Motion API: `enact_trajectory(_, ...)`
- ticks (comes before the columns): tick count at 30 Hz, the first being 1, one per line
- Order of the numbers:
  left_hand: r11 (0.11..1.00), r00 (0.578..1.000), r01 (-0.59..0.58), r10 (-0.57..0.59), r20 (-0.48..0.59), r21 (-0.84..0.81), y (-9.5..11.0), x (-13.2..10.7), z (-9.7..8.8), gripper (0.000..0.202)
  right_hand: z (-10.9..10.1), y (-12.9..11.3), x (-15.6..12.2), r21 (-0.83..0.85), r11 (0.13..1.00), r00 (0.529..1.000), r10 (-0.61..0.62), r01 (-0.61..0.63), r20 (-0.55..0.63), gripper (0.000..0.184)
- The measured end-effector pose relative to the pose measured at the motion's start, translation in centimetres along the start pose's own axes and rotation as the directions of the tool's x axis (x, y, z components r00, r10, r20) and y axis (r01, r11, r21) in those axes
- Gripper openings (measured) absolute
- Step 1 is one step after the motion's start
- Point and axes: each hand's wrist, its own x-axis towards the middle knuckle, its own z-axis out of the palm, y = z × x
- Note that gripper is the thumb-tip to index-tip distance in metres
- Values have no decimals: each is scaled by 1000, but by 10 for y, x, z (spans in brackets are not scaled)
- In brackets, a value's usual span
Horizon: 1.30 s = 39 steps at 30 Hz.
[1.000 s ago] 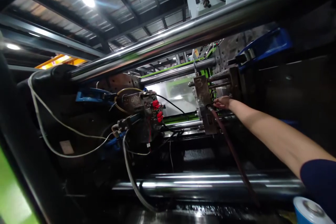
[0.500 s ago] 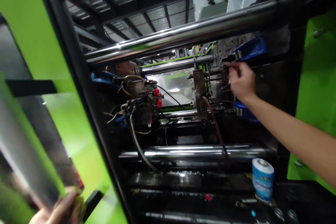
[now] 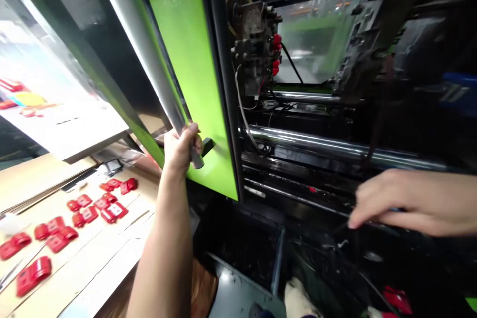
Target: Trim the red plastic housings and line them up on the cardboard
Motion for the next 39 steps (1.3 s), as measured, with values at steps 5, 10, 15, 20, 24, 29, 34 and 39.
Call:
enact_trajectory(5,1000,1000,-14,14,26,-27,-3,0,-2,30,40,-15,62,-32,999,995,-40,43,96,56)
enact_trajectory(10,999,999,-34,35,19,-17,-2,-1,0,31,42,-40,51,-165,978,985,-102,124,137,80)
enact_trajectory(15,999,999,-41,41,8,-17,-2,-1,1,31,13,-54,28,-337,926,985,-143,168,98,70)
enact_trajectory(20,999,999,-48,48,-3,-5,-1,-2,1,34,4,-55,14,-387,904,983,-160,182,90,69)
enact_trajectory(24,999,999,-40,40,-22,9,1,-3,2,34,3,-56,6,-433,886,986,-138,165,92,67)
enact_trajectory(29,999,998,-48,49,-42,24,2,-3,4,32,2,-53,1,-424,887,980,-134,184,144,64)
enact_trajectory(34,999,999,-22,24,-47,45,2,-3,2,34,-12,-54,9,-328,938,986,-67,115,152,59)
enact_trajectory(39,998,998,7,-3,-55,69,2,-2,-2,32,-38,-51,33,-189,981,980,72,-36,186,59)
